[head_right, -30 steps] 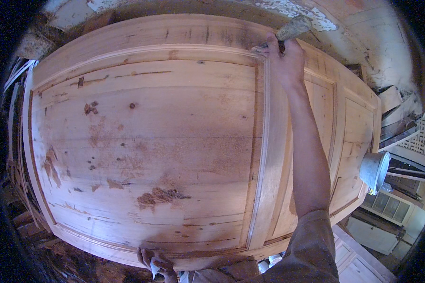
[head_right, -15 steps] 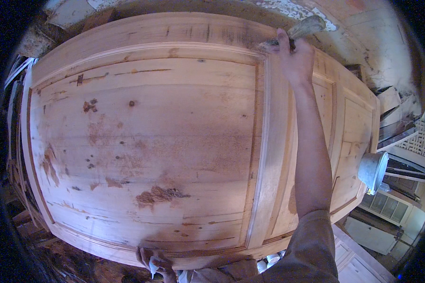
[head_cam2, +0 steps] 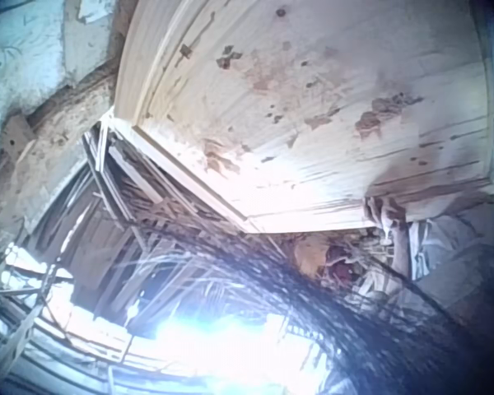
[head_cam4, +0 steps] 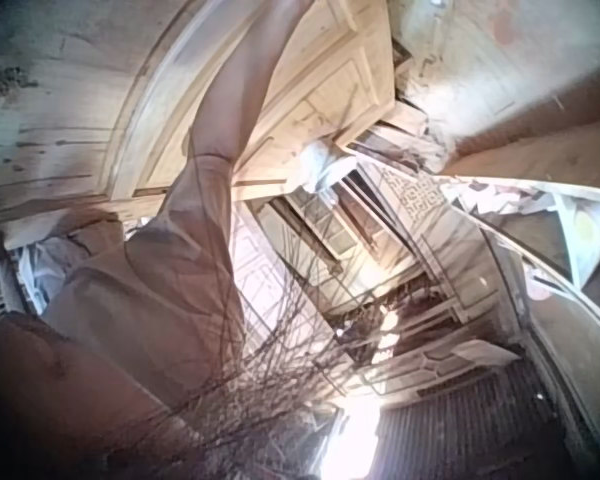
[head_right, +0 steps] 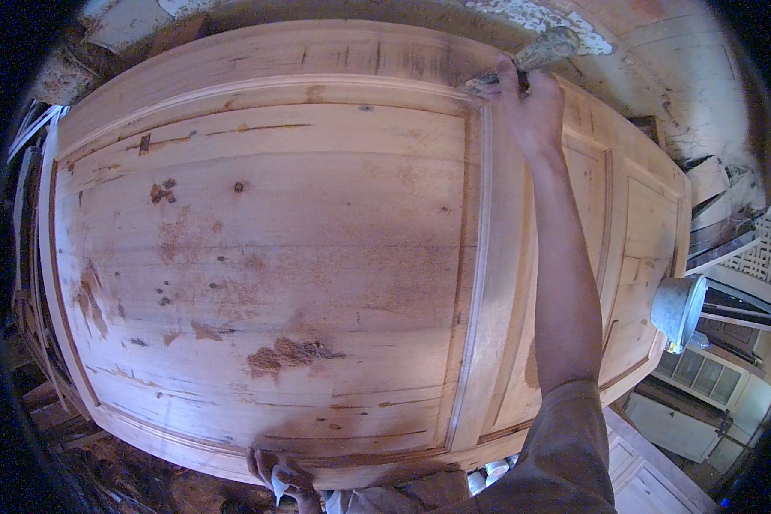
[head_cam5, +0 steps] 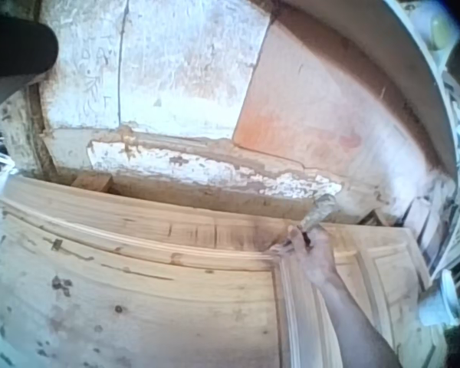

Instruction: The person is applying glue from a bottle into the joints and gaps of a wooden door, then uses a putty knife to spread the glue and a scraper to level it.

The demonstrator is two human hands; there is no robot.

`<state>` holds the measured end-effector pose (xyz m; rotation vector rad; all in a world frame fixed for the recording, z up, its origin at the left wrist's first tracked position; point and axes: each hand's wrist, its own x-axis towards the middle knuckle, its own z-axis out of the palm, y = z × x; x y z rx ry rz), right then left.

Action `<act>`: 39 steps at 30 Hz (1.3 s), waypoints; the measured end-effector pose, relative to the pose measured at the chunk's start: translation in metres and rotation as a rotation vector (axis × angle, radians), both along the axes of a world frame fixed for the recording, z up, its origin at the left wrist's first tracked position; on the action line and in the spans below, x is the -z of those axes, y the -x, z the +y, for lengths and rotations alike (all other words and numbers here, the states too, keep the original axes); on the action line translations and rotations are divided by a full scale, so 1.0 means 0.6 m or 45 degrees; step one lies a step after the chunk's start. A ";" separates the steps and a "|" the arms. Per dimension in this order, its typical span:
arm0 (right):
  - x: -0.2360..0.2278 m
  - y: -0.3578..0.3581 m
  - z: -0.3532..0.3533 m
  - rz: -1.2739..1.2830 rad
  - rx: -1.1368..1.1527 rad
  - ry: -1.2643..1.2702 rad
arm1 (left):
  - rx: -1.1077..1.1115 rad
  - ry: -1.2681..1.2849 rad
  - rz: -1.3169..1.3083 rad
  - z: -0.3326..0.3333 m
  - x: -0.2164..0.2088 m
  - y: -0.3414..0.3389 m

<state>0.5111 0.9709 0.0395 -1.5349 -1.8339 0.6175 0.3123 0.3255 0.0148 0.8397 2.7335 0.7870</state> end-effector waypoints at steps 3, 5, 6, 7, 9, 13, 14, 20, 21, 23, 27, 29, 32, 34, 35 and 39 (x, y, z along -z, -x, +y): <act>-0.006 0.003 -0.004 -0.043 0.011 -0.017 | -0.052 -0.079 -0.089 0.007 -0.004 0.000; -0.002 0.004 -0.004 -0.013 0.017 -0.016 | -0.078 -0.110 -0.125 0.007 -0.004 -0.001; 0.000 0.004 -0.005 0.016 0.023 -0.017 | -0.087 -0.121 -0.139 0.007 -0.005 -0.003; 0.000 0.005 -0.006 0.016 0.023 -0.017 | -0.096 -0.129 -0.151 0.007 -0.005 -0.003; -0.001 0.006 -0.011 -0.004 0.004 -0.060 | -0.109 -0.142 -0.173 0.006 -0.005 -0.004; 0.016 -0.009 0.002 -0.015 -0.040 -0.145 | -0.162 -0.194 -0.246 0.009 -0.002 -0.008; 0.010 -0.006 0.001 -0.065 -0.020 -0.089 | -0.184 -0.209 -0.267 0.006 -0.002 -0.009; 0.010 -0.005 -0.011 -0.181 -0.051 -0.113 | -0.242 -0.091 -0.299 -0.061 0.034 -0.007; 0.012 -0.003 -0.010 -0.190 -0.055 -0.142 | -0.210 -0.094 -0.269 -0.044 0.024 -0.006; -0.005 0.003 -0.020 -0.103 0.009 -0.109 | -0.147 -0.097 -0.210 -0.018 0.008 -0.007; -0.026 0.006 -0.015 -0.087 0.087 -0.080 | -0.107 -0.095 -0.154 -0.001 -0.002 -0.005; -0.015 0.003 -0.008 -0.116 0.062 -0.096 | -0.107 -0.086 -0.150 0.002 0.001 -0.003; -0.003 0.009 -0.012 -0.055 0.026 -0.130 | -0.102 -0.073 -0.153 0.002 0.004 -0.002; -0.002 0.010 -0.013 0.033 0.015 -0.144 | -0.094 -0.068 -0.151 0.002 0.005 0.000; 0.000 0.008 -0.011 -0.065 0.020 -0.146 | -0.095 -0.065 -0.147 0.001 0.004 0.000; 0.004 0.004 -0.004 -0.172 -0.030 -0.174 | -0.077 -0.039 -0.133 -0.001 0.000 0.002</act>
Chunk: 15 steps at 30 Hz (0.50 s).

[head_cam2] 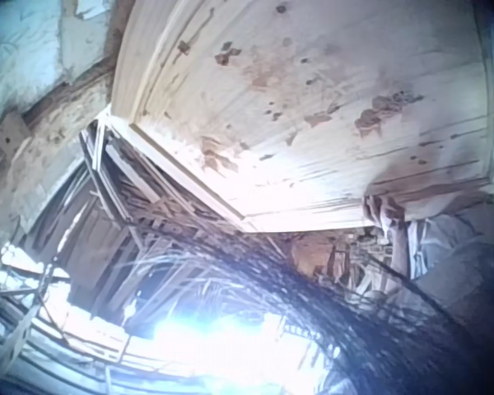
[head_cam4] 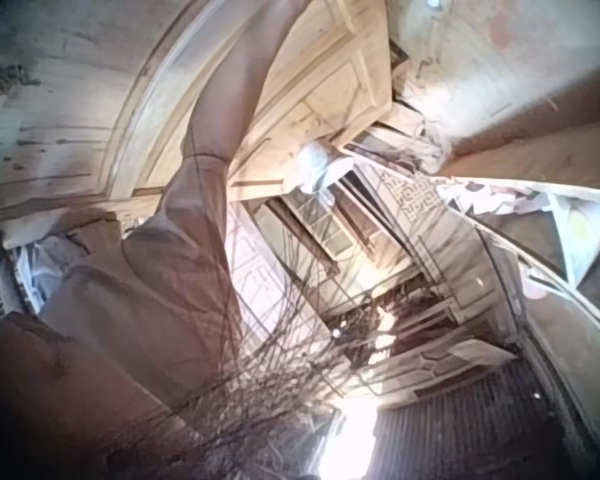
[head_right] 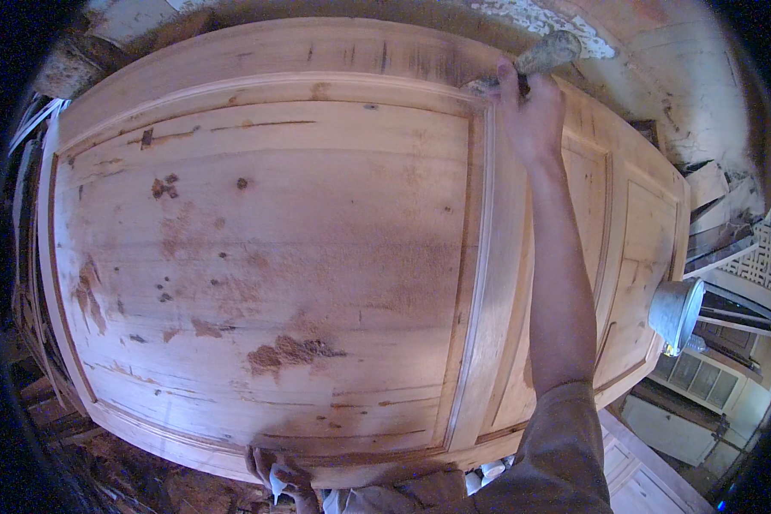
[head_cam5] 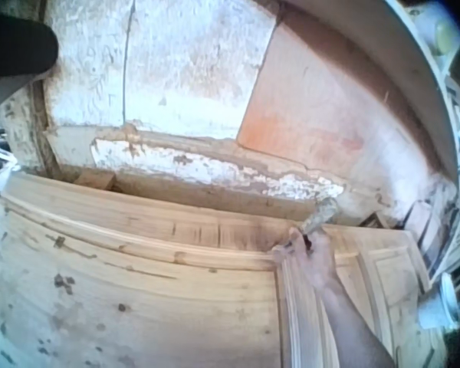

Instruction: The person is applying glue from a bottle into the joints and gaps of a wooden door, then uses a putty knife to spread the glue and a scraper to level it.

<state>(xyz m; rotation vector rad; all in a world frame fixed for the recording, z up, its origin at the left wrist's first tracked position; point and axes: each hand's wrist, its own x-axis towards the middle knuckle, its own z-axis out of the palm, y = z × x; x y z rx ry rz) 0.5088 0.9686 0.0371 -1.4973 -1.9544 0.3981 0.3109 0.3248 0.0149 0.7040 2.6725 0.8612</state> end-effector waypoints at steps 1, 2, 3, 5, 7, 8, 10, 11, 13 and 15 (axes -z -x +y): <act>-0.001 0.001 -0.003 -0.001 0.001 0.002 | 0.001 0.008 0.003 -0.001 -0.001 -0.001; -0.007 0.010 -0.008 0.033 0.017 0.035 | 0.001 0.019 0.008 0.000 -0.002 -0.001; -0.010 0.016 -0.011 0.068 0.032 0.068 | 0.010 0.044 0.010 -0.002 -0.004 -0.003; -0.005 0.014 -0.008 0.087 0.030 0.071 | 0.009 0.017 0.017 0.001 -0.003 0.001; 0.000 0.009 -0.004 0.104 0.030 0.073 | 0.011 0.009 0.021 0.002 -0.002 0.002; 0.003 0.008 -0.001 0.102 0.027 0.059 | 0.016 0.008 0.024 0.002 -0.003 0.002; 0.004 0.009 -0.001 0.100 0.025 0.044 | 0.026 0.014 0.032 0.004 -0.005 0.004; 0.003 0.013 -0.002 0.110 0.028 0.063 | 0.025 0.018 0.034 0.002 -0.005 0.003; 0.001 0.017 -0.004 0.122 0.028 0.083 | 0.026 0.030 0.040 0.001 -0.006 0.001; -0.002 0.015 -0.005 0.078 0.036 0.113 | 0.003 -0.005 0.021 -0.002 -0.002 -0.001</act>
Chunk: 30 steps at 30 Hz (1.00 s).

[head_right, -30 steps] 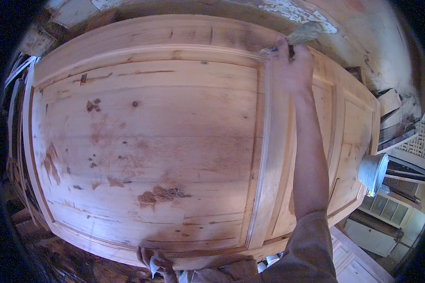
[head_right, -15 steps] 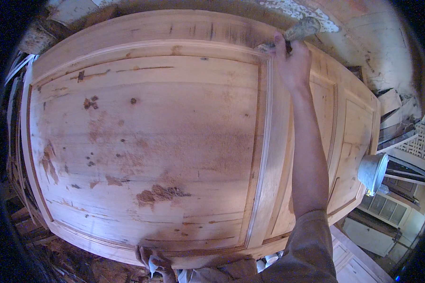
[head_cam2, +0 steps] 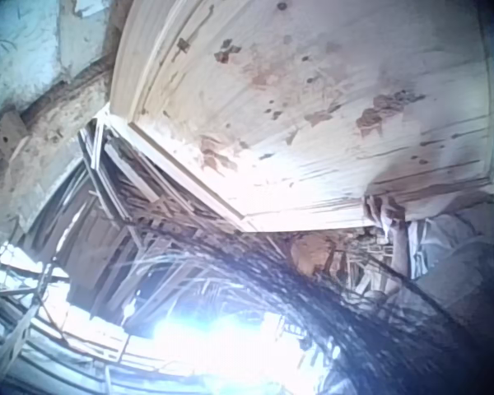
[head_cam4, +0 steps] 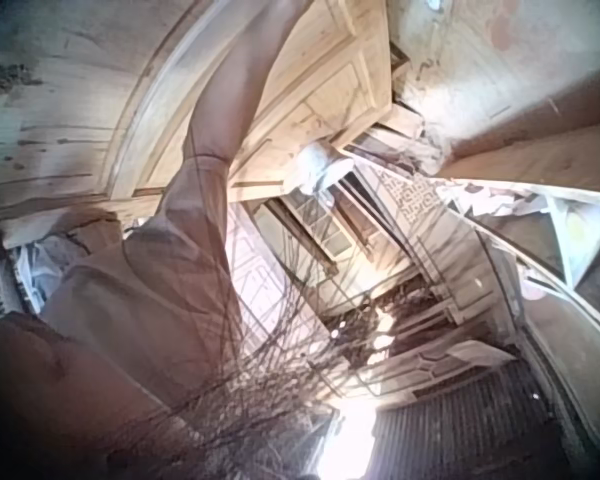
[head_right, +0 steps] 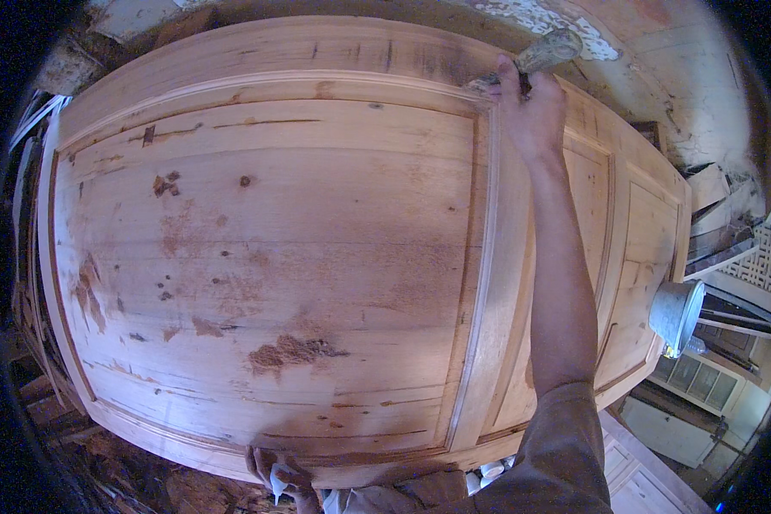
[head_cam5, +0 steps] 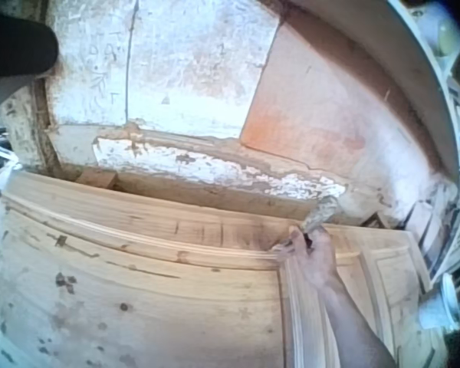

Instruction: The person is applying glue from a bottle into the joints and gaps of a wooden door, then uses a putty knife to spread the glue and a scraper to level it.

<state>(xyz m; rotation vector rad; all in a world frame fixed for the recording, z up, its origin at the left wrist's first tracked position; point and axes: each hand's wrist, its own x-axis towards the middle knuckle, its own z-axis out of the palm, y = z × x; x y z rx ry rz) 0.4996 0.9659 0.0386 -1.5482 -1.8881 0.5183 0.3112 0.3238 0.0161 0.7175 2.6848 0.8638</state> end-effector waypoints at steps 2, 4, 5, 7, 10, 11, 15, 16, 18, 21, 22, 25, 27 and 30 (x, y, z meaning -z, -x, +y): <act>0.003 -0.005 0.003 -0.013 -0.008 -0.004 | -0.031 -0.046 -0.026 -0.002 0.004 -0.002; 0.004 -0.006 0.004 -0.026 -0.016 -0.008 | -0.049 -0.068 -0.036 0.000 0.005 -0.002; 0.005 -0.005 0.004 -0.004 -0.013 -0.023 | -0.052 -0.069 -0.039 0.000 0.004 -0.002; 0.007 -0.003 0.004 0.019 -0.011 -0.038 | -0.049 -0.067 -0.034 0.004 0.000 -0.004; 0.008 0.000 0.003 0.104 -0.013 -0.052 | -0.051 -0.065 -0.033 0.010 -0.004 -0.004; 0.006 0.001 0.002 0.088 -0.006 -0.040 | -0.055 -0.072 -0.036 0.012 -0.004 -0.005; 0.002 0.000 0.001 0.013 0.002 -0.030 | -0.082 -0.098 -0.061 0.025 -0.011 -0.007; 0.004 -0.003 0.003 0.013 0.002 -0.030 | -0.050 -0.073 -0.028 0.025 -0.011 -0.005; 0.009 -0.007 0.007 -0.056 -0.037 -0.102 | 0.013 -0.025 0.040 0.025 -0.010 -0.003; 0.013 -0.003 0.005 0.081 -0.012 -0.038 | 0.013 -0.017 0.027 0.021 -0.010 -0.001; 0.014 -0.005 0.006 0.081 -0.011 -0.037 | 0.015 -0.013 0.026 0.020 -0.010 -0.001; 0.018 -0.011 0.008 0.010 0.012 -0.026 | 0.038 0.013 0.028 0.027 -0.013 -0.001; 0.017 -0.004 0.006 0.098 -0.010 -0.072 | 0.058 0.049 0.049 0.031 -0.019 0.000; 0.020 -0.013 0.013 0.006 -0.024 -0.063 | -0.028 -0.056 -0.013 0.019 -0.004 -0.004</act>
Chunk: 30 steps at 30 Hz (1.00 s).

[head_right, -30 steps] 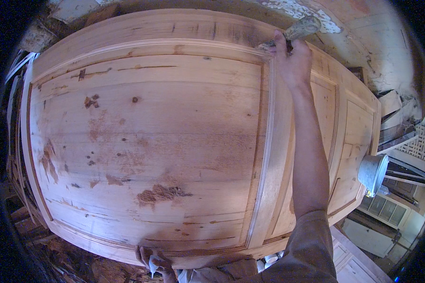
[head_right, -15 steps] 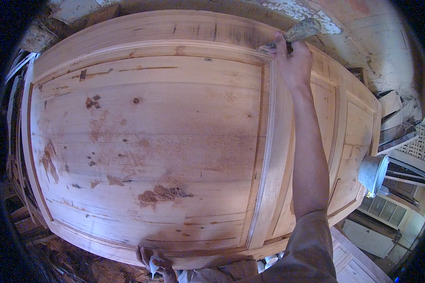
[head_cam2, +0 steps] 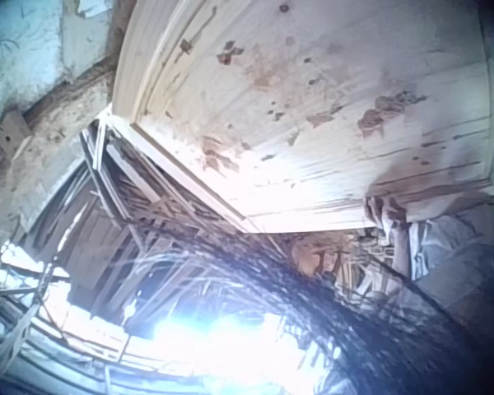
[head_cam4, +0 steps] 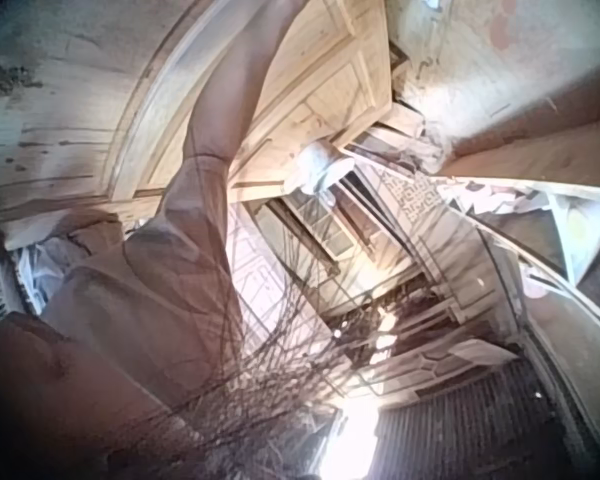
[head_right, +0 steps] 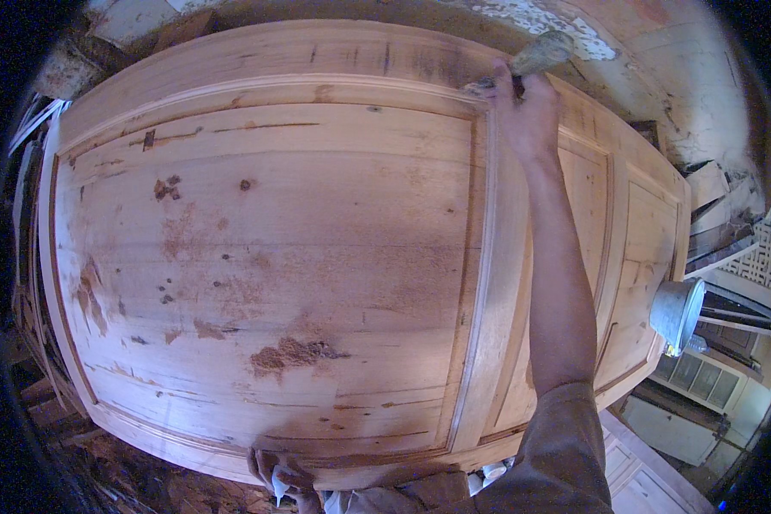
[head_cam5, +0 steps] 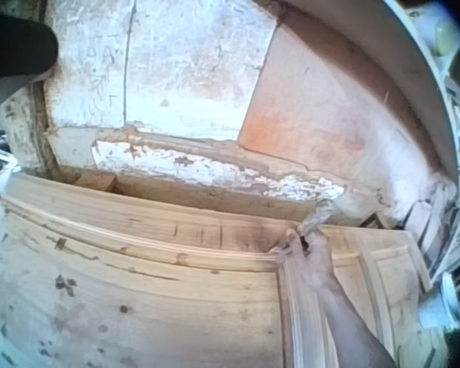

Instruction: The person is applying glue from a bottle into the joints and gaps of a wooden door, then uses a putty knife to spread the glue and a scraper to level it.

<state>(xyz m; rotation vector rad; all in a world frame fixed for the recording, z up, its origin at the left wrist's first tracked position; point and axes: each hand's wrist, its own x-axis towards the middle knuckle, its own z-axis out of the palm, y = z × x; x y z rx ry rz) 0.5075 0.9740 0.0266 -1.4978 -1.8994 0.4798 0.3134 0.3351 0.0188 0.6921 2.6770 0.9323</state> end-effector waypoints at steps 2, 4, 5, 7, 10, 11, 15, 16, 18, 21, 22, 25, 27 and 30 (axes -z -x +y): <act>-0.003 0.001 -0.003 -0.068 0.007 0.002 | -0.002 -0.011 -0.011 -0.004 0.005 -0.001; -0.004 0.002 -0.014 -0.134 0.010 0.005 | -0.006 -0.021 -0.021 -0.006 0.006 -0.001; -0.001 0.000 -0.023 -0.045 0.009 0.026 | -0.013 -0.028 -0.030 -0.005 0.005 -0.001; -0.001 -0.005 -0.025 0.044 0.006 0.046 | -0.022 -0.037 -0.037 -0.009 0.010 -0.002; -0.008 -0.019 -0.025 0.219 0.124 0.028 | -0.043 -0.010 -0.062 -0.017 0.006 -0.003; -0.016 -0.018 -0.027 0.339 0.130 0.001 | -0.072 -0.032 -0.098 0.006 -0.011 -0.007; -0.075 -0.030 -0.065 0.448 0.380 0.051 | -0.123 0.018 -0.209 -0.129 0.057 0.002; -0.081 -0.050 -0.080 0.454 0.381 0.041 | -0.119 0.007 -0.205 -0.106 0.049 0.002; -0.074 -0.100 -0.118 0.184 0.302 0.147 | 0.021 0.033 -0.049 -0.026 0.011 0.004; -0.014 -0.119 -0.227 0.262 0.059 0.500 | 0.059 -0.016 -0.005 -0.010 0.000 0.000; -0.013 -0.116 -0.274 0.043 0.002 0.632 | 0.053 -0.037 0.003 -0.016 0.002 0.000; -0.028 -0.101 -0.403 -0.240 -0.041 0.816 | 0.070 -0.104 0.010 -0.040 0.011 -0.003; -0.027 -0.098 -0.482 -0.401 -0.138 0.577 | 0.099 -0.138 -0.005 -0.052 0.019 -0.005; -0.035 -0.092 -0.561 -0.432 -0.107 0.463 | 0.182 -0.185 -0.068 -0.076 0.054 -0.003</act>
